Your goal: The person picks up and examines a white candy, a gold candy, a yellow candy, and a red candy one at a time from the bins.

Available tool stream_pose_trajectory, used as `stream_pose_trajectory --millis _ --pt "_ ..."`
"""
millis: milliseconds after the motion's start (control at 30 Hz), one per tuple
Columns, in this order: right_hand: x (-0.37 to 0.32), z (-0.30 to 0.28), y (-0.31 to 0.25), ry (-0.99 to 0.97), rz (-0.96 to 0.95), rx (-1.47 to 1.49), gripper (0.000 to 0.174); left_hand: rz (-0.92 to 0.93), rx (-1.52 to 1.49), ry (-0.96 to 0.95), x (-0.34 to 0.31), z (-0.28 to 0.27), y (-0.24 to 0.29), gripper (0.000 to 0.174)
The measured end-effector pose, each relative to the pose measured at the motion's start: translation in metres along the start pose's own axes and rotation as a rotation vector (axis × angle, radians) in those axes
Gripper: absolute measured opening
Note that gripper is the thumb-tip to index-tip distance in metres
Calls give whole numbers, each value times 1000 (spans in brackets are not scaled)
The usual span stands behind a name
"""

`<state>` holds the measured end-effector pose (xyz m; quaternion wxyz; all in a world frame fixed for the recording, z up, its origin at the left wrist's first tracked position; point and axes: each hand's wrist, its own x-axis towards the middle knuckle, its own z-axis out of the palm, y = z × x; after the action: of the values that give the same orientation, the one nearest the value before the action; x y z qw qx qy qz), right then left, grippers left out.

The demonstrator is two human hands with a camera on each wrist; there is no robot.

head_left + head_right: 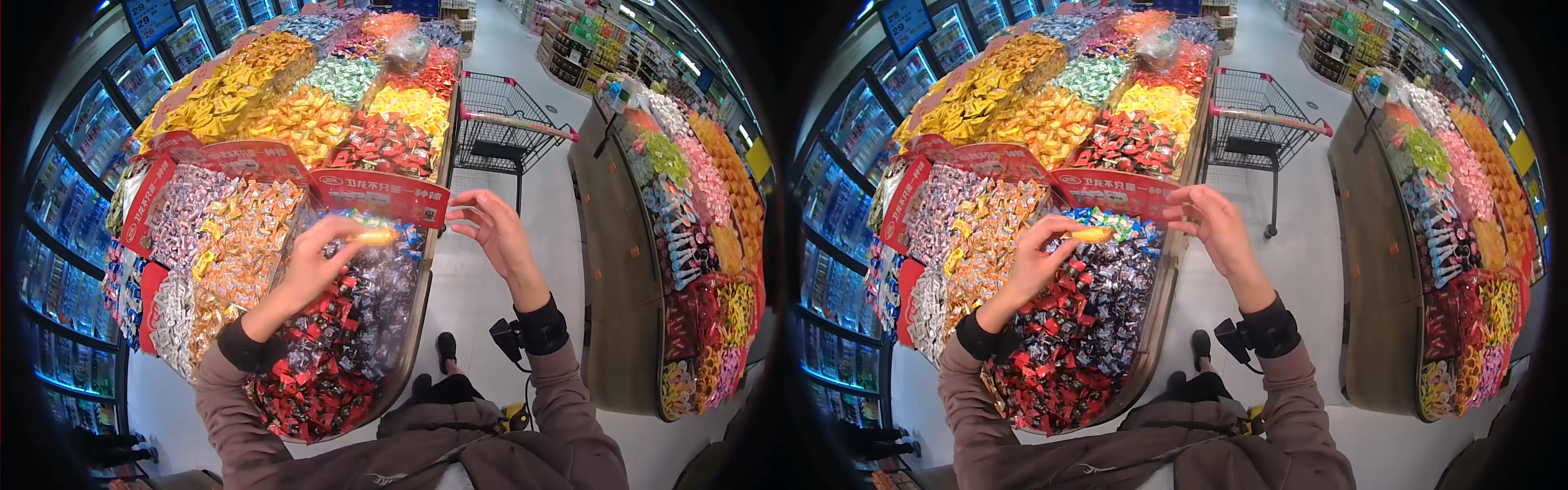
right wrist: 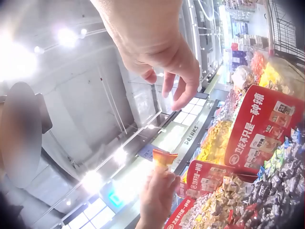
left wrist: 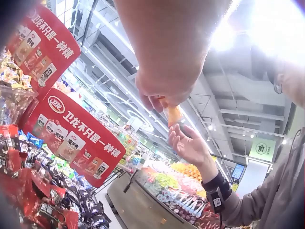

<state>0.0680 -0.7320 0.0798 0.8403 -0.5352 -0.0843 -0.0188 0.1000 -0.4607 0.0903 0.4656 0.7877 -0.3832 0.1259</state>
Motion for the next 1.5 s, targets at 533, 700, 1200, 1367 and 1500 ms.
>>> stream_pose_trajectory --millis 533,700,1200,1367,1500 --pt "130 -93 -17 -97 34 92 24 -60 464 365 216 -67 -113 18" --pt "154 -108 -8 -112 78 102 24 -225 823 279 253 -112 -173 19" --pt "165 -135 -2 -76 135 88 24 -757 1151 179 238 -162 -227 42" --pt "159 -128 1 -78 143 78 24 -622 1116 202 237 -165 -223 40" --pt "150 -112 3 -119 145 95 25 -361 998 256 247 -170 -213 40"
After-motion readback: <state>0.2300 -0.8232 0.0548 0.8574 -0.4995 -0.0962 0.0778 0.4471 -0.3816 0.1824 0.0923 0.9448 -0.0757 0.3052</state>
